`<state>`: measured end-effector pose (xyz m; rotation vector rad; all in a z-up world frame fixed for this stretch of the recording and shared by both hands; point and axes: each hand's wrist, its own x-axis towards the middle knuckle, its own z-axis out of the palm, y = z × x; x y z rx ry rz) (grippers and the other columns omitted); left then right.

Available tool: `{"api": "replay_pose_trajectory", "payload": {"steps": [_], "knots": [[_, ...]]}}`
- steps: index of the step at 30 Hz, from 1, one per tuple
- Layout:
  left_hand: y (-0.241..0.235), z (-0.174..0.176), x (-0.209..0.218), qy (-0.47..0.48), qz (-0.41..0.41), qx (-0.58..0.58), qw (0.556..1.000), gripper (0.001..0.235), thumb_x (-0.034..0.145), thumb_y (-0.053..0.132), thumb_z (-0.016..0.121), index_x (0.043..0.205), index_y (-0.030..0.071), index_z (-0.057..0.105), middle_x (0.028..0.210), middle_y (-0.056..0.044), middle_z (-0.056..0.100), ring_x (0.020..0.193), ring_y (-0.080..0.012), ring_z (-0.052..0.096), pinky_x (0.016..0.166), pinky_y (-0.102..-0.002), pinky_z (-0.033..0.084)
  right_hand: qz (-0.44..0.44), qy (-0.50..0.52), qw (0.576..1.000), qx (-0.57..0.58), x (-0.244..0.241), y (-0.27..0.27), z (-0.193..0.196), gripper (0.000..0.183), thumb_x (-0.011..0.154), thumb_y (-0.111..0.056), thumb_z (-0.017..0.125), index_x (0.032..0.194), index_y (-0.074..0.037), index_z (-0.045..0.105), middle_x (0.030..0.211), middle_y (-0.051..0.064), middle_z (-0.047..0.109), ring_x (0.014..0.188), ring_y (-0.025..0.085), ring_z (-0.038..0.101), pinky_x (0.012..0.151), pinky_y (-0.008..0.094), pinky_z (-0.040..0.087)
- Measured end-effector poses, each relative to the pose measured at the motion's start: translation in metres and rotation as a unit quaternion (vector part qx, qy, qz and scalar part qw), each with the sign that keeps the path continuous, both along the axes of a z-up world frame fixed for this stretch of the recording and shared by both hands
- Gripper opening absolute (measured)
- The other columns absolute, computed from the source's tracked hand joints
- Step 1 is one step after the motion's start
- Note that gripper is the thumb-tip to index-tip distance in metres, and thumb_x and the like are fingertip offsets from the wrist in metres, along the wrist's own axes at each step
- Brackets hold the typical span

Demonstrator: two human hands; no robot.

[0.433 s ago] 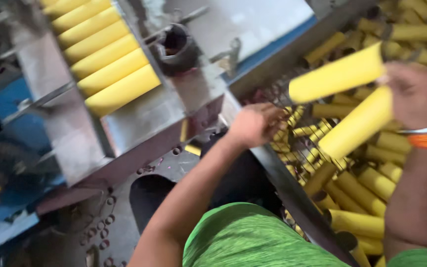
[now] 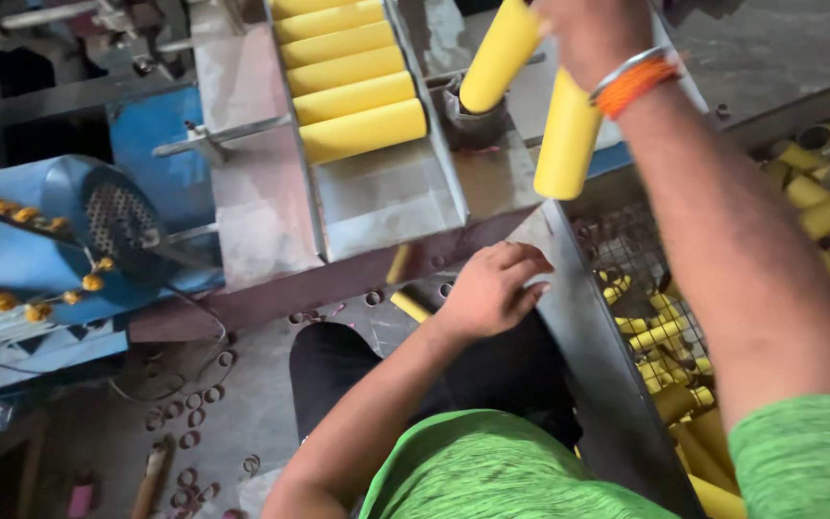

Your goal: The person repeatedly picks up yellow cylindrical objects from a metal bin and places them onto a conveyor belt. The person handles the cylinders one at a time, moving them from a pile into a linear arrangement on the belt.

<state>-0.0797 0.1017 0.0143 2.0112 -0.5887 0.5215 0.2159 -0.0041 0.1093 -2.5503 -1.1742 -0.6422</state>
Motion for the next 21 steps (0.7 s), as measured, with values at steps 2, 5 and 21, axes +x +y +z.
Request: {"api": "replay_pose_trajectory", "payload": {"steps": [2,5,21], "knots": [[0.016,0.004,-0.004,0.024,0.028,-0.004,0.999,0.022,0.092,0.017,0.072,0.111,0.008,0.068,0.115,-0.011,0.068,0.107,-0.0341,0.066,0.092,-0.045,0.053,0.032,-0.060,0.996,-0.054,0.001,0.022,-0.017,0.019,0.090,-0.009,0.070,0.105,-0.018,0.079,0.085,0.010,0.073,0.075,0.035,0.070,0.066,0.048,0.054],[0.032,0.009,-0.003,0.014,0.062,-0.031,0.997,0.022,0.091,0.016,0.071,0.111,0.007,0.068,0.114,-0.012,0.066,0.106,-0.0355,0.065,0.093,-0.045,0.053,0.032,-0.052,0.998,-0.030,0.001,0.031,-0.025,0.021,0.094,-0.008,0.068,0.109,-0.018,0.078,0.089,0.011,0.073,0.080,0.035,0.071,0.071,0.047,0.055],[0.055,0.019,0.018,-0.105,0.366,0.201,0.902,0.050,0.091,0.024,0.070,0.138,0.011,0.057,0.134,-0.015,0.057,0.125,-0.0348,0.054,0.109,-0.052,0.041,0.062,0.277,0.927,0.245,-0.019,0.035,-0.088,0.014,0.089,-0.007,0.072,0.100,0.001,0.075,0.094,0.010,0.077,0.086,0.019,0.074,0.081,0.034,0.058]]}}
